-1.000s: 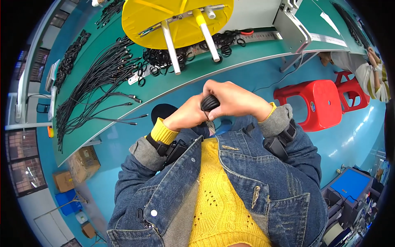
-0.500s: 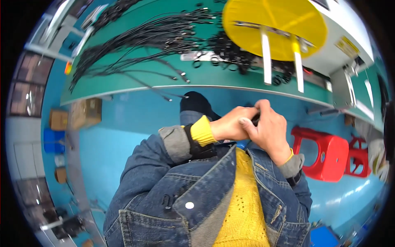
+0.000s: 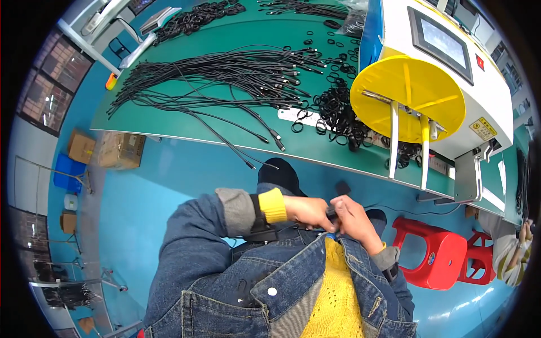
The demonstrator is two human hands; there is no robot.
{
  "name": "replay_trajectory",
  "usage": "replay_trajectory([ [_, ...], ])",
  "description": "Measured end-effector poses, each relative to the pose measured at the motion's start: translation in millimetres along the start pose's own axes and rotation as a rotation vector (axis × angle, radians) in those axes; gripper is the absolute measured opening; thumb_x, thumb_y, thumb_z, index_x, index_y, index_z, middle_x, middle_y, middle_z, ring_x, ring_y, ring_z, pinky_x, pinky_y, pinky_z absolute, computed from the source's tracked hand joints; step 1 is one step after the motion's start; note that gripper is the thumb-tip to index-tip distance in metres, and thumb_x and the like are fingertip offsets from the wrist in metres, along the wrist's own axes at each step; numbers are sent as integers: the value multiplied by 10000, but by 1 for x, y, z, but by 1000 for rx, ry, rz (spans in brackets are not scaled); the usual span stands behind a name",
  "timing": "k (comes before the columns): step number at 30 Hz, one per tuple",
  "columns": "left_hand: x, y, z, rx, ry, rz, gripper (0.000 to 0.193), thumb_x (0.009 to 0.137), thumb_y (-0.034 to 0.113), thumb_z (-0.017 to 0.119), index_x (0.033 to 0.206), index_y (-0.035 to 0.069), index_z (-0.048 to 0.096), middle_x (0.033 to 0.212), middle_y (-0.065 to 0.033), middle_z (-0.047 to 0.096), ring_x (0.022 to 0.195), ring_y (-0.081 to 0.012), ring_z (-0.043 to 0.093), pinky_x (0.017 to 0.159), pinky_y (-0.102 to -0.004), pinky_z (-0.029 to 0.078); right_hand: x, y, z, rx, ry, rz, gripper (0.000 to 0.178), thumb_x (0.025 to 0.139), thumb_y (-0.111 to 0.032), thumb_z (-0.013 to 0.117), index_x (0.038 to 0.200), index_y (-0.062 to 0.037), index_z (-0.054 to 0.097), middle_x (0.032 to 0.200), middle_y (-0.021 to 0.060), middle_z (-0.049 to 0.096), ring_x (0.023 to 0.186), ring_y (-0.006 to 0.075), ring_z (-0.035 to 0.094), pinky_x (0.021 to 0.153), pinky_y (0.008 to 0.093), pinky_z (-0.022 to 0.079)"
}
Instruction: The person winds a cable around the machine's spindles, removes the coiled cable, and secures it with a tie. After repeating this, the person gathers and straightens a bundle of cables on the table before winding and tying more cables.
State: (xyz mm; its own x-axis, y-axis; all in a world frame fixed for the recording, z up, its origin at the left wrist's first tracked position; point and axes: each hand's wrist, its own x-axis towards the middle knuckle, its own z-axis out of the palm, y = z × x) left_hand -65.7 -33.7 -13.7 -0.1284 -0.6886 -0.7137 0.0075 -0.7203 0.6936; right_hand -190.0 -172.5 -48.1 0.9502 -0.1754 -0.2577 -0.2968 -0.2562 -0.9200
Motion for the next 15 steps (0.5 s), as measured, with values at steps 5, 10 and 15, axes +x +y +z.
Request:
replay_trajectory([
  [5, -62, 23, -130, -167, 741, 325, 177, 753, 246, 637, 759, 91, 552, 638, 30, 516, 542, -88, 493, 479, -234, 400, -3, 4, -9, 73, -123, 55, 322, 893, -322, 531, 969, -11, 561, 619, 41, 573, 515, 75, 512, 472, 216, 412],
  [10, -150, 34, -253, -358, 1543, 761, 340, 843, 228, 593, 1101, 6, 589, 996, -106, 625, 892, -208, 597, 730, -335, 494, 0, 7, -8, 40, -174, 23, 279, 886, -272, 545, 961, -4, 560, 638, 38, 582, 522, 77, 514, 490, 215, 421],
  [15, -132, -31, -239, 552, 1380, 342, 184, 737, 156, 640, 877, 44, 682, 760, -97, 661, 752, -187, 630, 691, -311, 488, -1, 13, -4, 45, -140, 77, 224, 851, -214, 579, 907, 3, 572, 628, 43, 589, 566, 90, 559, 528, 236, 437],
])
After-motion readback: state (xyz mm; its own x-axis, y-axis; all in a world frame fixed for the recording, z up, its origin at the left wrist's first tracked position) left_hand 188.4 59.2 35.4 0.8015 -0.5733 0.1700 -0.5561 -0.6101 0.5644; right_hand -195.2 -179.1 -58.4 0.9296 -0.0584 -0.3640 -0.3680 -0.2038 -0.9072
